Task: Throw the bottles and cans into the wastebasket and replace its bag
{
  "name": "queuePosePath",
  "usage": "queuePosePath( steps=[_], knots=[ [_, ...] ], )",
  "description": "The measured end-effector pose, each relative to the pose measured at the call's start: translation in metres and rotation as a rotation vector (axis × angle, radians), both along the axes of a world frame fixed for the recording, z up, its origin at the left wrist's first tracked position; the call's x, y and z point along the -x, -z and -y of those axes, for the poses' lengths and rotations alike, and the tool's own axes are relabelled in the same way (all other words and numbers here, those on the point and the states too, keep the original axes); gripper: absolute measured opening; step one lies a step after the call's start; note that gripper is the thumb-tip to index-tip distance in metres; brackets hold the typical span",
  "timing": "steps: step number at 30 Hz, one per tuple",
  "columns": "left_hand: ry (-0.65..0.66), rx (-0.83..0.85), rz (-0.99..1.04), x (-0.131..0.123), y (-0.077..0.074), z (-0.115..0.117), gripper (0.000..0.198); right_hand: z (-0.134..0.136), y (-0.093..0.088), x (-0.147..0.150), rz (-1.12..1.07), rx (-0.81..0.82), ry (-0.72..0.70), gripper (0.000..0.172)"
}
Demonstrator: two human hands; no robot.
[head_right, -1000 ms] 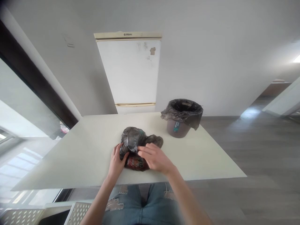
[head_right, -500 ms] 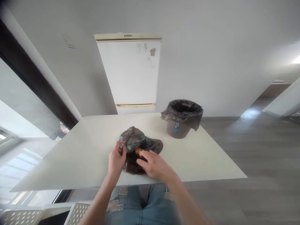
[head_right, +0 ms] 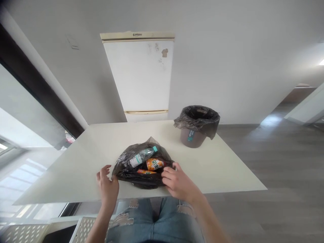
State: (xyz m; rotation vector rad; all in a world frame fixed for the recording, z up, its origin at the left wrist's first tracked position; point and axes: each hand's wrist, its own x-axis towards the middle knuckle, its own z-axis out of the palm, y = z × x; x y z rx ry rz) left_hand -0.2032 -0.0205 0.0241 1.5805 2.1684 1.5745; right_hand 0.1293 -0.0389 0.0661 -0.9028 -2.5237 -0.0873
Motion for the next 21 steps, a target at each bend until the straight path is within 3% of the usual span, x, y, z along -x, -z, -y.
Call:
queuePosePath(
  steps=[2,4,6,7,10,14,18,21],
  knots=[
    [0.130,-0.147,-0.171,-0.007,-0.009,0.008,0.041,0.000,0.006,0.003,0.037,-0.021,-0.011,0.020],
    [0.474,-0.212,-0.382,-0.015,-0.019,0.014,0.042,-0.001,0.010,0.007,0.089,-0.040,-0.012,0.022],
    [0.754,-0.134,-0.559,-0.021,-0.024,0.016,0.043,-0.002,0.011,0.008,0.123,-0.041,-0.013,0.022],
    [0.798,-0.075,-0.609,-0.022,-0.024,0.016,0.045,-0.002,0.011,0.008,0.126,-0.027,-0.014,0.020],
    [0.684,0.042,-0.558,-0.019,-0.013,0.011,0.044,0.000,0.008,0.001,0.085,0.089,0.007,0.010],
    [0.425,0.054,-0.387,-0.011,0.006,0.000,0.041,-0.005,-0.004,-0.003,0.005,0.251,0.086,0.039],
    [0.304,0.024,-0.351,-0.011,0.012,-0.007,0.042,-0.032,-0.027,0.018,-0.188,0.115,0.324,0.030],
    [0.315,0.026,-0.337,-0.015,0.012,-0.009,0.043,-0.064,-0.044,0.041,-0.146,0.101,0.293,0.028]
  ],
)
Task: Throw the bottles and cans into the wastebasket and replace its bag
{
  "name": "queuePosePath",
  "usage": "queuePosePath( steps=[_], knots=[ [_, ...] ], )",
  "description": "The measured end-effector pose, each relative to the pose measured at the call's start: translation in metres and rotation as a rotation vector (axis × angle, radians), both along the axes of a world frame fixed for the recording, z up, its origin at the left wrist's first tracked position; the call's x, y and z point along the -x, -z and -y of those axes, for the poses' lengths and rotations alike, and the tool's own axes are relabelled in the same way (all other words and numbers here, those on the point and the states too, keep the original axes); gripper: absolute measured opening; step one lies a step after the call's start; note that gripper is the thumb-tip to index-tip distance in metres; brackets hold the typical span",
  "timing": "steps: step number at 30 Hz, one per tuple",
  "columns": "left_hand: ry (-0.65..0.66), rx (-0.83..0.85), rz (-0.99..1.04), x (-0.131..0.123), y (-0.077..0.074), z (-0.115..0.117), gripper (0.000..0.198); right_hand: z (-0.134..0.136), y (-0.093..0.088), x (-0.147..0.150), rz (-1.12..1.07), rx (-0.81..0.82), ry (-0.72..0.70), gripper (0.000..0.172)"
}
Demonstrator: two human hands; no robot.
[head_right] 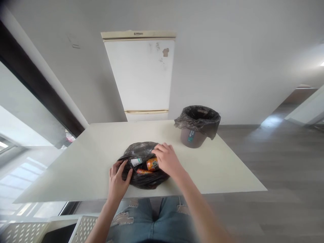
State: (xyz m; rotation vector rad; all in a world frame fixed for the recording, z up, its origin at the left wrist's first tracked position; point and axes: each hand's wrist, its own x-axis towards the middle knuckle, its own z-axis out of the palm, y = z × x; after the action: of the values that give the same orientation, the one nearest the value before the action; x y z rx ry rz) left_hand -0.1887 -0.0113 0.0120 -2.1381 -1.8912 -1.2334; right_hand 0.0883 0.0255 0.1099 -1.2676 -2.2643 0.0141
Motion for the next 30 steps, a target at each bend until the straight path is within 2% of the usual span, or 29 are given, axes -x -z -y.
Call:
queuePosePath(
  steps=[3,7,10,14,22,25,30],
  knots=[
    [0.040,0.018,0.043,-0.001,0.001,-0.001,0.046,-0.031,-0.005,0.014,0.118,0.172,-0.089,0.029],
    [0.062,0.088,0.121,0.000,0.006,-0.005,0.051,-0.056,0.001,0.014,0.237,0.320,0.004,0.041],
    [0.071,0.124,0.145,0.000,0.010,-0.008,0.052,-0.064,0.003,0.006,0.228,0.371,0.050,0.035],
    [0.071,0.125,0.136,-0.001,0.012,-0.009,0.052,-0.068,0.004,-0.004,0.197,0.461,-0.026,0.024],
    [0.070,0.137,0.133,-0.002,0.014,-0.010,0.055,-0.076,0.011,-0.006,0.272,0.511,0.022,0.027],
    [0.045,0.144,0.156,-0.001,0.014,-0.010,0.057,-0.073,-0.002,-0.012,0.148,0.486,-0.009,0.026],
    [0.032,0.156,0.175,0.001,0.013,-0.008,0.055,-0.053,-0.045,-0.028,-0.270,0.308,-0.085,0.023]
  ],
)
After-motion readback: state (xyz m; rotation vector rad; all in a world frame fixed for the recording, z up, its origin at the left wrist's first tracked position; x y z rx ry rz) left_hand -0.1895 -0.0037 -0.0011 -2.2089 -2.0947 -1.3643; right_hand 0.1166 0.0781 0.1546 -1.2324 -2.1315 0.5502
